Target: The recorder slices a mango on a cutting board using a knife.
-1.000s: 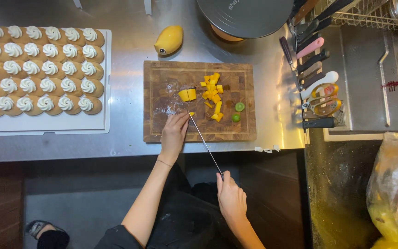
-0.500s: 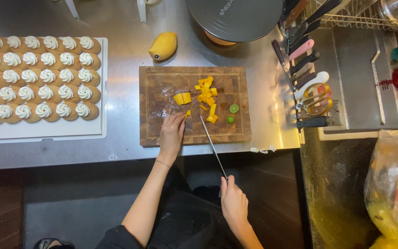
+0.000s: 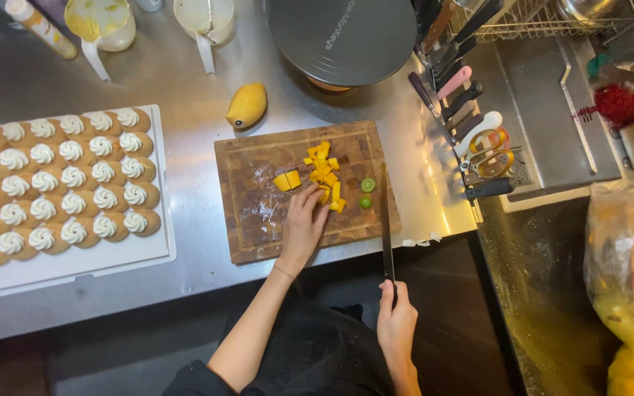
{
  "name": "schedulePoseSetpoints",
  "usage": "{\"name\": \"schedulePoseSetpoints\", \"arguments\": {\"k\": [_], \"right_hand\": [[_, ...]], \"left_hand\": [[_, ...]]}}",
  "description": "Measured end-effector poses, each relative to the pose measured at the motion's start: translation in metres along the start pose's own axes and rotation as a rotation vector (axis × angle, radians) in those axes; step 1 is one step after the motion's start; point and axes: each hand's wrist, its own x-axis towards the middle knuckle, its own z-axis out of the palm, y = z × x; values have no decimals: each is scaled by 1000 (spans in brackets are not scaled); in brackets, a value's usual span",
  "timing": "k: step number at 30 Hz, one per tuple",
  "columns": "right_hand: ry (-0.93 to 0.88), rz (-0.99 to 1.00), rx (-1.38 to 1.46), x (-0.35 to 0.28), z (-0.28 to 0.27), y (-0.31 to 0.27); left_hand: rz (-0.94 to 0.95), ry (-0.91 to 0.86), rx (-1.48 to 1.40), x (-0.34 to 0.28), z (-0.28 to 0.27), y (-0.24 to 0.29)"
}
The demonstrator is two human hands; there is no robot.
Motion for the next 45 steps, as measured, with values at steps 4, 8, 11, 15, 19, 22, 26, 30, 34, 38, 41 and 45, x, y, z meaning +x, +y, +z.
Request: {"name": "schedulePoseSetpoints", "arguments": {"k": [4, 8, 11, 15, 19, 22, 26, 30, 34, 38, 41, 45], "right_hand": [[37, 143, 55, -2, 15, -6], [171, 87, 49, -2, 31, -13], [242, 42, 41, -4, 38, -15], [339, 34, 10, -13, 41, -4], [354, 247, 116, -19, 32, -13], [358, 308, 169, -19, 23, -13], [375, 262, 126, -12, 8, 0], [359, 271, 105, 1, -16, 20], [386, 250, 136, 11, -42, 43], [401, 219, 176, 22, -49, 61], [471, 282, 247, 19, -76, 68], [744, 103, 445, 12, -121, 90]], "left_hand": [[250, -47, 105, 37, -32, 24], [354, -283, 293, 70, -24, 17], [481, -284, 360, 89, -13, 1], [554, -192, 419, 109, -15, 4], [585, -351, 59, 101, 10, 13], [629, -656, 80, 100, 25, 28], [650, -655, 259, 98, 53, 12], [667, -487, 281, 97, 66, 15], [604, -369, 285, 106, 81, 16], [501, -191, 446, 134, 76, 17], [469, -213, 510, 133, 78, 34], [551, -20, 377, 96, 79, 90]]}}
